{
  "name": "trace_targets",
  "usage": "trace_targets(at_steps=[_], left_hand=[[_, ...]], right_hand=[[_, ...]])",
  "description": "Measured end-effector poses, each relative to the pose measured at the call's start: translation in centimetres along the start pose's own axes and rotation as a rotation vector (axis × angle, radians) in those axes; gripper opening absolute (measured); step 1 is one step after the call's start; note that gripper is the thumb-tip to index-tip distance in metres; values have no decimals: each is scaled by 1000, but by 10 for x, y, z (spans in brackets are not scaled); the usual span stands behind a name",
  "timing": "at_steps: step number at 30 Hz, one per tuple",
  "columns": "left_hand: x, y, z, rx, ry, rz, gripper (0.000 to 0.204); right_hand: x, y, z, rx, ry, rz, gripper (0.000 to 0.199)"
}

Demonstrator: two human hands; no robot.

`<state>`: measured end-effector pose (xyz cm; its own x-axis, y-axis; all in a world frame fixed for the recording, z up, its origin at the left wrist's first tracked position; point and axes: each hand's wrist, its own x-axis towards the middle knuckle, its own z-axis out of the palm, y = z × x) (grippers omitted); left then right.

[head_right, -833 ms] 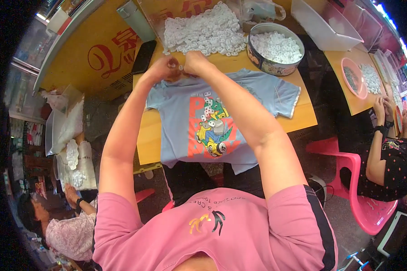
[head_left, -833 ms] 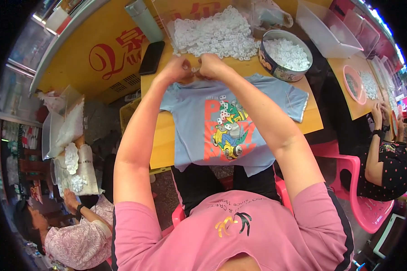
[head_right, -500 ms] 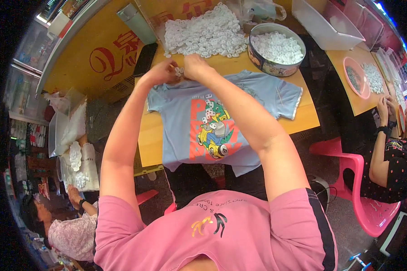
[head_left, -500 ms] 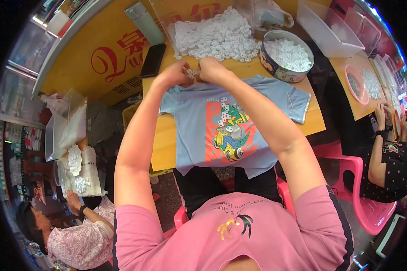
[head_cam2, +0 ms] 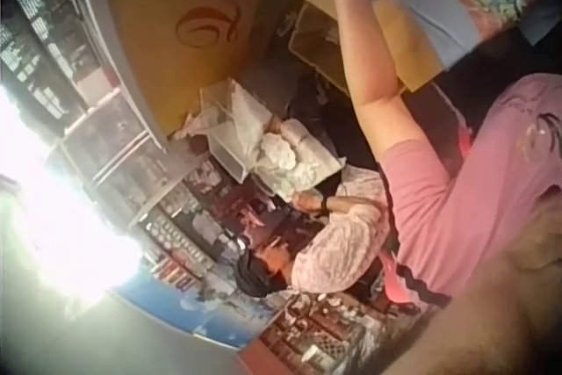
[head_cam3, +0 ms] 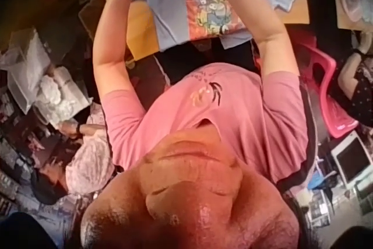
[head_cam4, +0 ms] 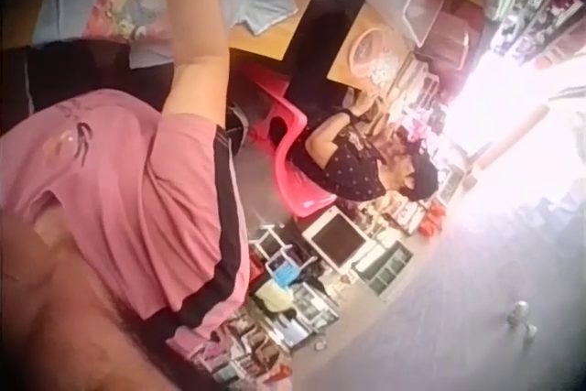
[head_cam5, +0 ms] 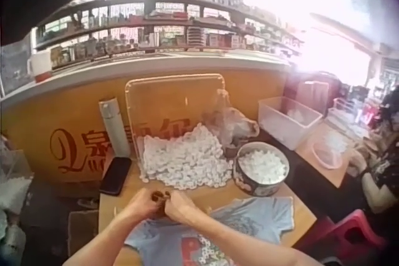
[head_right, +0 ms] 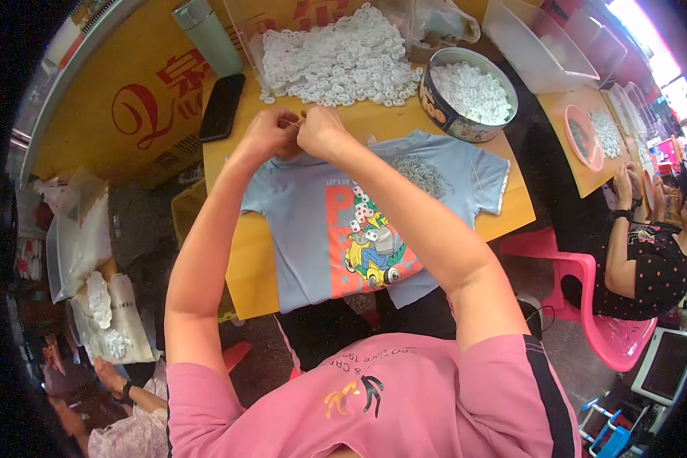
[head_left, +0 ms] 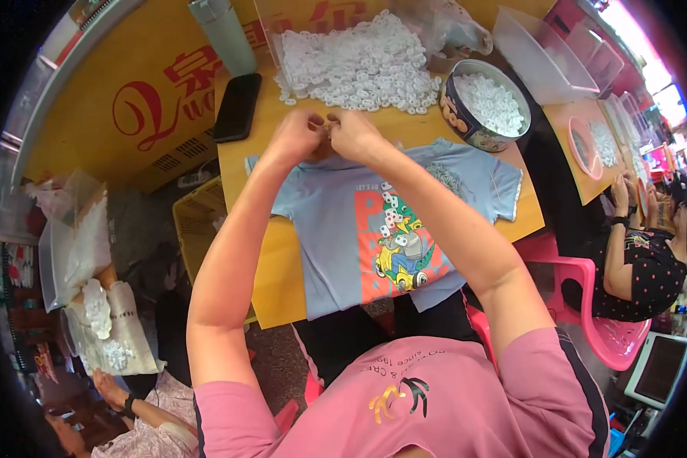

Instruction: Arranging and sorting small white plastic fasteners on a t-shirt.

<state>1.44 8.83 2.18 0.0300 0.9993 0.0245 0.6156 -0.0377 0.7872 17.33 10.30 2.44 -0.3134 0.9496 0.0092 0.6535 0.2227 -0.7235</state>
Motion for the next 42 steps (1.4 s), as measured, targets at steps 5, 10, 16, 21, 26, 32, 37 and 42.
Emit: trace_targets(at_steps=[5, 10, 16, 21, 26, 32, 37, 42], left_hand=[[-3, -4, 2, -86, -53, -94, 31], [-8, 13, 2, 137, -42, -41, 24], [-6, 22, 2, 354, 15, 98, 30], [-5, 28, -4, -312, -167, -218, 27], [2, 42, 0, -466, -238, -233, 27], [39, 154, 39, -402, -191, 19, 27], [83, 244, 94, -477, -105, 161, 25], [112, 262, 106, -144, -390, 287, 39]], right_hand=[[-2, -4, -2, 107, 32, 20, 34], [0, -7, -12, -60, -150, -84, 29], [1, 5, -13, -142, -100, -227, 24], [12, 18, -21, -69, -150, -226, 29], [1, 21, -58, 105, -233, -176, 32], [-5, 44, -176, -142, 90, -376, 28], [-9, 78, -287, -302, 130, -341, 37], [-31, 114, -324, -384, 122, -328, 39]])
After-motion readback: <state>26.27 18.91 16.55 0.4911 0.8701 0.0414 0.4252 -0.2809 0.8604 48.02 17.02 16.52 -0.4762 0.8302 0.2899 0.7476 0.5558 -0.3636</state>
